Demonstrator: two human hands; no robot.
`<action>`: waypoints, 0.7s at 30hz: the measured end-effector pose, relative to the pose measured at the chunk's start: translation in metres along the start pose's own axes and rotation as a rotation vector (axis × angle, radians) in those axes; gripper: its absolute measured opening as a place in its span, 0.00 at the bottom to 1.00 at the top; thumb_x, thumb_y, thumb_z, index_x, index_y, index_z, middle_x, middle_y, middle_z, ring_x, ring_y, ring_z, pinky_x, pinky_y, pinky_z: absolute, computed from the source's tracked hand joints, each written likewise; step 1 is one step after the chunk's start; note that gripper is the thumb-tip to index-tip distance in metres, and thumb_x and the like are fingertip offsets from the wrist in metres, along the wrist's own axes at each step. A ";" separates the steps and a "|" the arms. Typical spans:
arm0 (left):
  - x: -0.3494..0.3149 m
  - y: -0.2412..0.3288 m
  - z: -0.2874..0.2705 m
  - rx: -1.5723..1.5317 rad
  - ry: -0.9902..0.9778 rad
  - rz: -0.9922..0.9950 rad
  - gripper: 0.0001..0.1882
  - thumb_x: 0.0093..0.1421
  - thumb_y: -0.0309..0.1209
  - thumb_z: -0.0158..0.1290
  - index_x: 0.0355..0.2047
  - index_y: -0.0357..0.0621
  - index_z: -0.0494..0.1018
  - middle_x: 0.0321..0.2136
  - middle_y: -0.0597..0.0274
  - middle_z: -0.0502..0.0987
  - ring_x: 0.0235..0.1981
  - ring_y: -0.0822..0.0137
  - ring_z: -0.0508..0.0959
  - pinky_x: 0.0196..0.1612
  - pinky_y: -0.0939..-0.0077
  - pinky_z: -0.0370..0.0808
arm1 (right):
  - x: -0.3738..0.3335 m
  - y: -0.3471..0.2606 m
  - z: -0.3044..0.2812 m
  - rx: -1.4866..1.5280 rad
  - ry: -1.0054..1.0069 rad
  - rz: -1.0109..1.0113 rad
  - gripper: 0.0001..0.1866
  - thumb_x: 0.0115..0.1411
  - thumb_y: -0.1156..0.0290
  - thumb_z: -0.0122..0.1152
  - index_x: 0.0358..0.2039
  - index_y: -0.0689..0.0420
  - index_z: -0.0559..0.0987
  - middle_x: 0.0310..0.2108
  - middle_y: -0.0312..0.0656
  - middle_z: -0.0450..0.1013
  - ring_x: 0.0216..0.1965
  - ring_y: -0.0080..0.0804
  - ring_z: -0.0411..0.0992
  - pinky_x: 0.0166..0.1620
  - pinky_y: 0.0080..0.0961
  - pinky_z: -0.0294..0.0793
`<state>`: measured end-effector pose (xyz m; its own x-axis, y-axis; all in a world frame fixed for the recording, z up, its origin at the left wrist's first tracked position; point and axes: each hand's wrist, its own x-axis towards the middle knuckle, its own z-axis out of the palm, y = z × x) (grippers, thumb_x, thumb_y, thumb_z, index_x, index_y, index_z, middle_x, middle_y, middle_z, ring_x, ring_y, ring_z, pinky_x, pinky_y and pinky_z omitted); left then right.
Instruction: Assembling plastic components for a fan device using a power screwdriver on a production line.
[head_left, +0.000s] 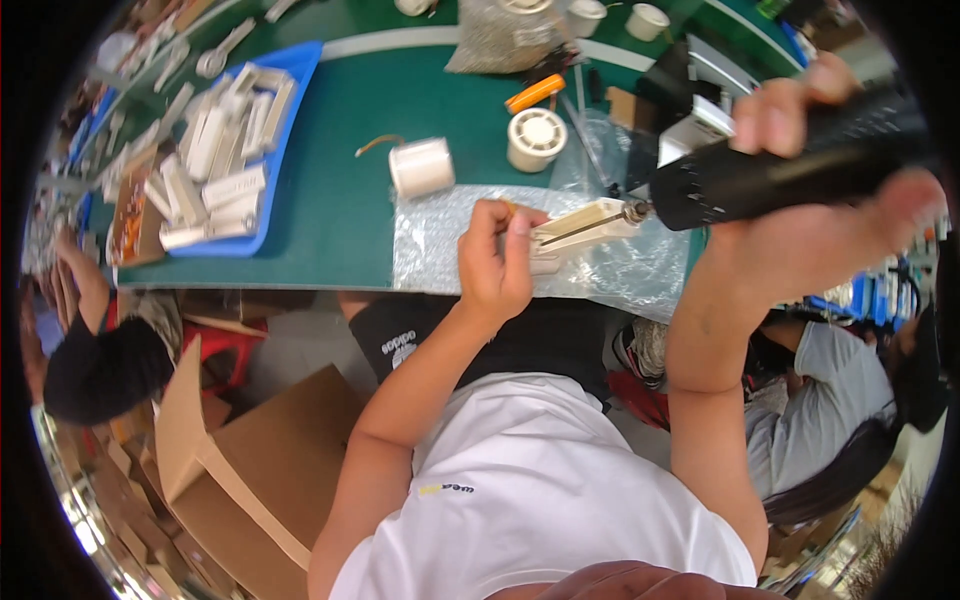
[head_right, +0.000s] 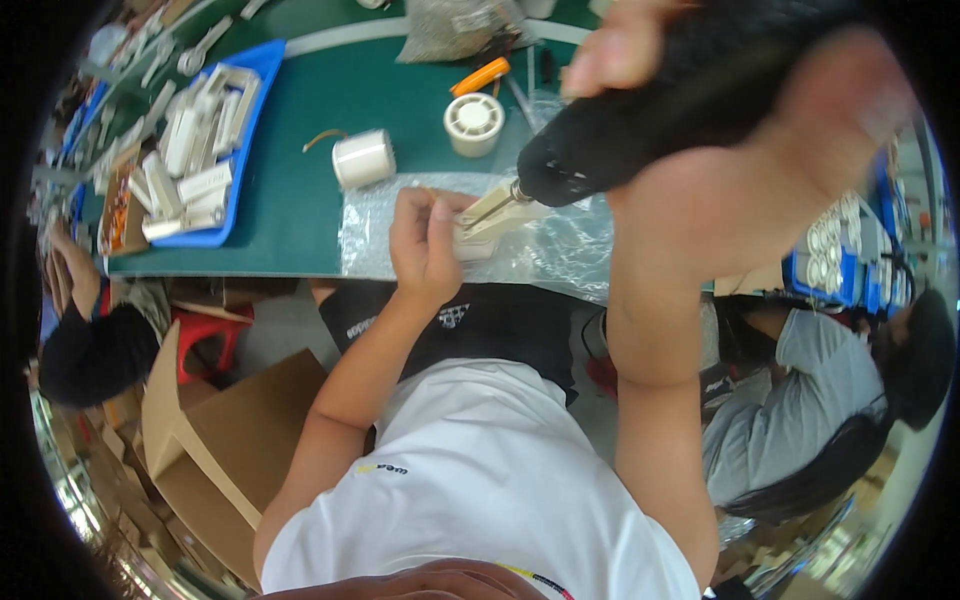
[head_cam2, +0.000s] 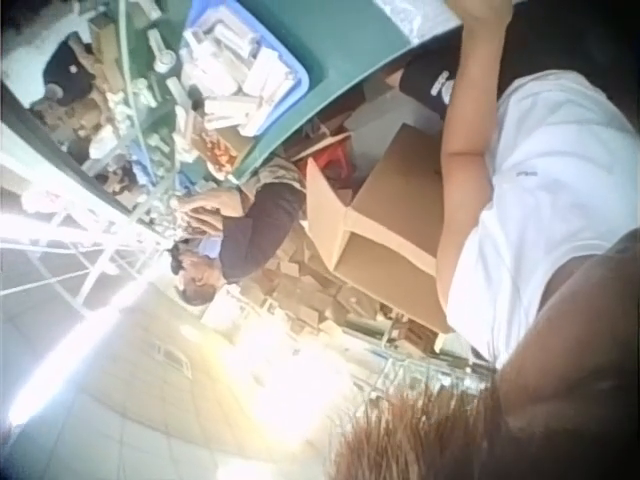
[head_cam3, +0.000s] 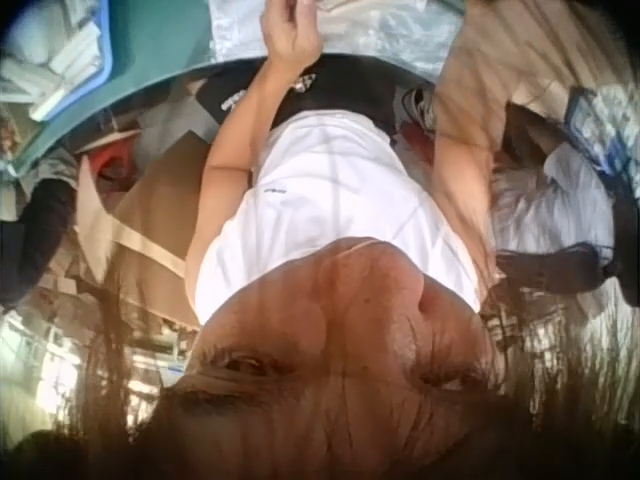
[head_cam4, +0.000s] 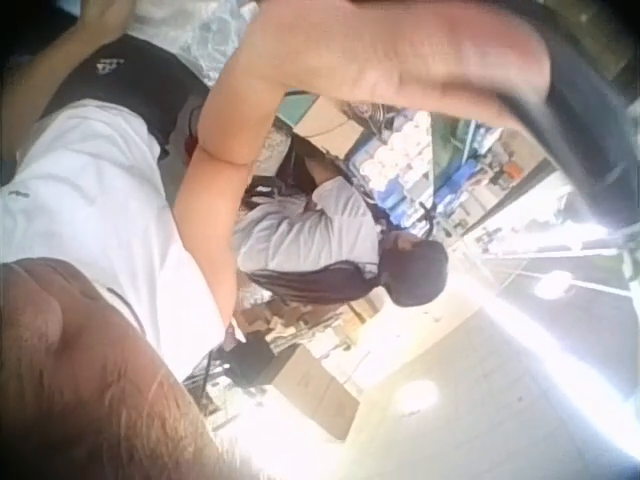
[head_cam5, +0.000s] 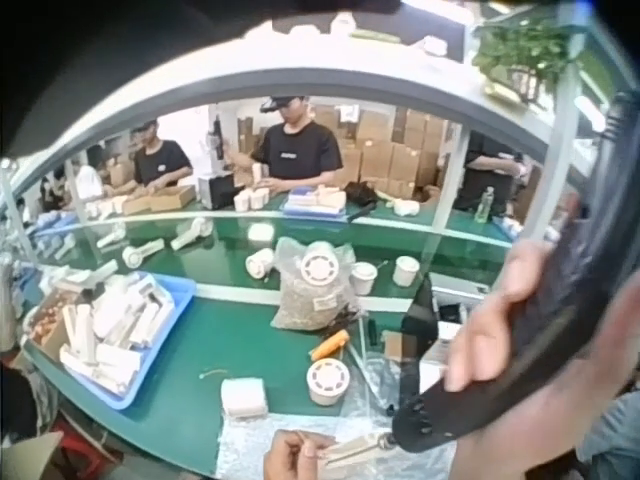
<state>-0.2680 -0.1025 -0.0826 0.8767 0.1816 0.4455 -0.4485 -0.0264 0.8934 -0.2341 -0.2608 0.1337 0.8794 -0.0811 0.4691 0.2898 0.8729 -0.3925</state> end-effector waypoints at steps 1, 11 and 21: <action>0.000 0.000 -0.002 0.019 0.001 -0.004 0.06 0.69 0.26 0.43 0.35 0.35 0.63 0.30 0.50 0.81 0.29 0.68 0.79 0.35 0.74 0.75 | -0.001 -0.009 0.000 0.051 0.002 -0.008 0.23 0.61 0.51 0.62 0.46 0.57 0.75 0.50 0.40 0.75 0.53 0.26 0.71 0.59 0.16 0.68; 0.002 0.001 0.000 -0.105 -0.011 -0.069 0.09 0.72 0.31 0.41 0.37 0.37 0.62 0.35 0.51 0.79 0.33 0.74 0.75 0.39 0.80 0.71 | 0.039 -0.069 -0.054 -1.193 0.098 -0.715 0.12 0.68 0.68 0.49 0.46 0.64 0.67 0.32 0.55 0.73 0.24 0.39 0.70 0.27 0.38 0.72; 0.001 0.006 0.002 -0.146 0.010 -0.064 0.06 0.71 0.30 0.42 0.37 0.41 0.63 0.35 0.58 0.76 0.37 0.74 0.72 0.45 0.78 0.68 | 0.069 -0.041 -0.065 -1.027 -0.181 -0.732 0.24 0.66 0.69 0.60 0.59 0.60 0.66 0.27 0.35 0.72 0.18 0.18 0.68 0.19 0.15 0.68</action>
<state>-0.2693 -0.1048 -0.0771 0.9027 0.1882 0.3869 -0.4132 0.1289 0.9015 -0.1605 -0.3337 0.1312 0.3505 -0.2472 0.9034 0.9126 -0.1268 -0.3887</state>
